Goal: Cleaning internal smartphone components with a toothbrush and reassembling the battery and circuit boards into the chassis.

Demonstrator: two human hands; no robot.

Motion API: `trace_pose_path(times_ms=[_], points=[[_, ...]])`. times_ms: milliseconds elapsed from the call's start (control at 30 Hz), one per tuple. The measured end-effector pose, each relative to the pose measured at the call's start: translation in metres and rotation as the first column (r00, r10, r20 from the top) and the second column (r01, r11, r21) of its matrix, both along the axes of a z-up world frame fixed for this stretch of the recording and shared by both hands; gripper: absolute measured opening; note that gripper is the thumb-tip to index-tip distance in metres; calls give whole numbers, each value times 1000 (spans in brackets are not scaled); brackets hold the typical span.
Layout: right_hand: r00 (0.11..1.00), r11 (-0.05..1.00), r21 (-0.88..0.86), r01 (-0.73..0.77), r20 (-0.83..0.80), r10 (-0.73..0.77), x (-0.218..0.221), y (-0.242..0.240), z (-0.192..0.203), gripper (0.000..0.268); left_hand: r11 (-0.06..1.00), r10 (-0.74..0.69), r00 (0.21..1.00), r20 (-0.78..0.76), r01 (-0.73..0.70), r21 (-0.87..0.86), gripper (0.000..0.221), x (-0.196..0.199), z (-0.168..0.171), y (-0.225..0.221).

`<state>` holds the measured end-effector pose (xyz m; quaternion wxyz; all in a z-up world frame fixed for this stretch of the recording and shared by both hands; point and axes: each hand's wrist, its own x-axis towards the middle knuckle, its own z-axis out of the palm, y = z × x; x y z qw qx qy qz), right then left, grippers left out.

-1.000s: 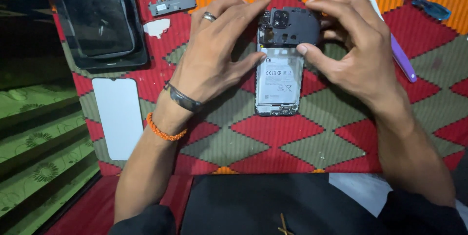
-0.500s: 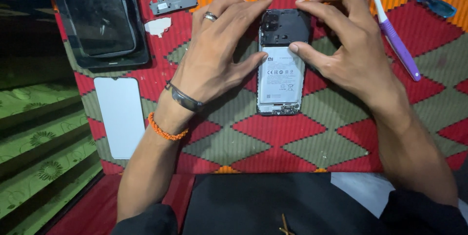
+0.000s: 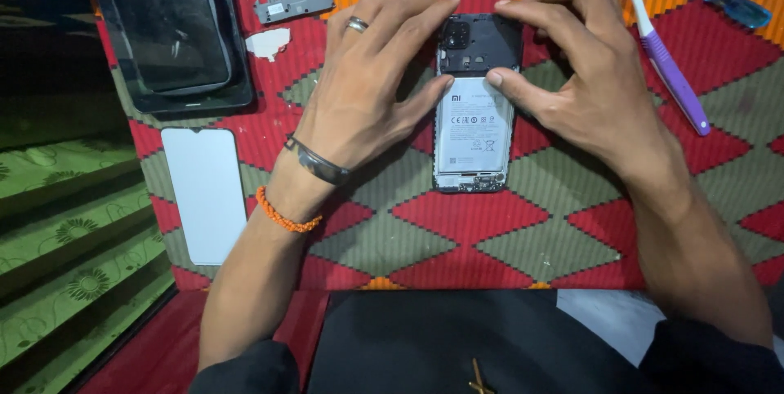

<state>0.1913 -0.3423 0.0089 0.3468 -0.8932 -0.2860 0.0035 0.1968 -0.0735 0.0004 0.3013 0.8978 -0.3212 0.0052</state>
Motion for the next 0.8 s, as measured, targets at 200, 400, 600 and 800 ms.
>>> trace_pose_path(times_ms=[200,400,600,800], points=[[1000,1000,1,5,29,-5,0,2,0,44,1000,-7,995,95,6,5,42,1,4,-6],[999,1000,17,16,34,-17,-1,4,1,37,1000,21,985,169,-23,9,29,0,3,-10],[998,1000,17,12,57,-13,-3,7,5,34,1000,11,987,163,-14,19,29,-1,6,-10],[1000,999,42,17,21,-18,-5,9,4,29,1000,-24,985,171,21,14,26,0,7,-7]])
